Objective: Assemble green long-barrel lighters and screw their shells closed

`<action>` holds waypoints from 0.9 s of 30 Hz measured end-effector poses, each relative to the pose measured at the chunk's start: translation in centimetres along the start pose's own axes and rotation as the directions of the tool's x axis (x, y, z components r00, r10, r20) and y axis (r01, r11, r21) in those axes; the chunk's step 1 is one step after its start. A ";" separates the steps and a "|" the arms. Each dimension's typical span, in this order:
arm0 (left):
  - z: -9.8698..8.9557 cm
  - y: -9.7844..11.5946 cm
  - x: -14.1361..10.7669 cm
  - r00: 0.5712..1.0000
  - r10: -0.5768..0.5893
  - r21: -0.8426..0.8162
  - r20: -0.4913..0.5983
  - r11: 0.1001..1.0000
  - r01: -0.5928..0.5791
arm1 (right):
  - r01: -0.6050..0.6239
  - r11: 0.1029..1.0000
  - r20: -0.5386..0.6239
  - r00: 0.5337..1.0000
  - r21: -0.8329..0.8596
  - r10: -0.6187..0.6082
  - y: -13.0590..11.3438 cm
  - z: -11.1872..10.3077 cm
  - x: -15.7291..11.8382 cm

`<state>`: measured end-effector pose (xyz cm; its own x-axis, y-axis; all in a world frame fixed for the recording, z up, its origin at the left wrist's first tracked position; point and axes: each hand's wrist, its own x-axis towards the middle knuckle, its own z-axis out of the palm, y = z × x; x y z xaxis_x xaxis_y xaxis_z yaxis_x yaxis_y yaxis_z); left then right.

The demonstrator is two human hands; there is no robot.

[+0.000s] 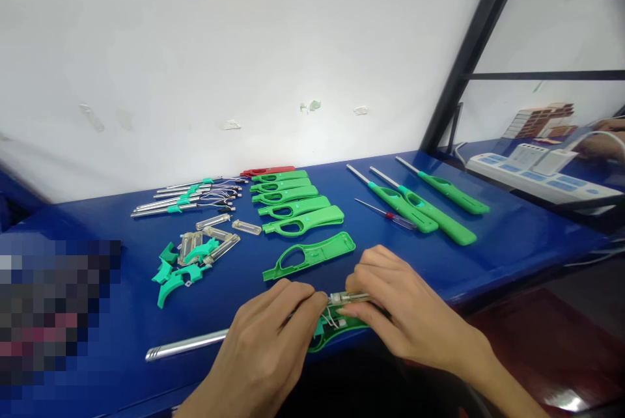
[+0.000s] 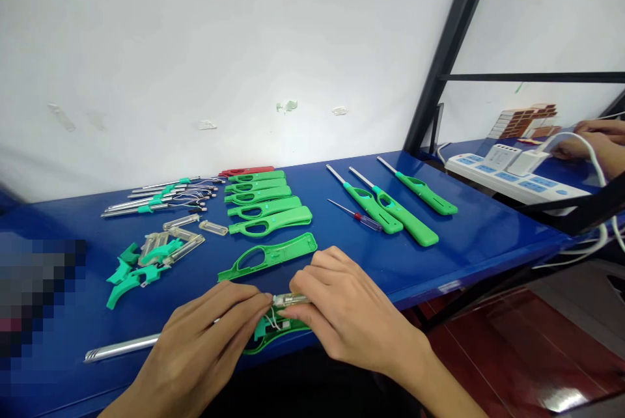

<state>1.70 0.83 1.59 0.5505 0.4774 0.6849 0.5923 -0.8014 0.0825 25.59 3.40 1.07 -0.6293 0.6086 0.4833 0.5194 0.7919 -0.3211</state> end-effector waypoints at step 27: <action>0.3 0.2 0.0 1.000 0.015 -0.050 -0.023 0.999 -0.016 | -0.046 0.995 -0.001 0.999 0.089 0.046 -0.1 -0.3 -0.3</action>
<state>2.04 0.79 1.39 0.5454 0.4567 0.7028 0.5535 -0.8259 0.1072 25.89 3.09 1.23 -0.6039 0.6444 0.4691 0.4944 0.7645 -0.4137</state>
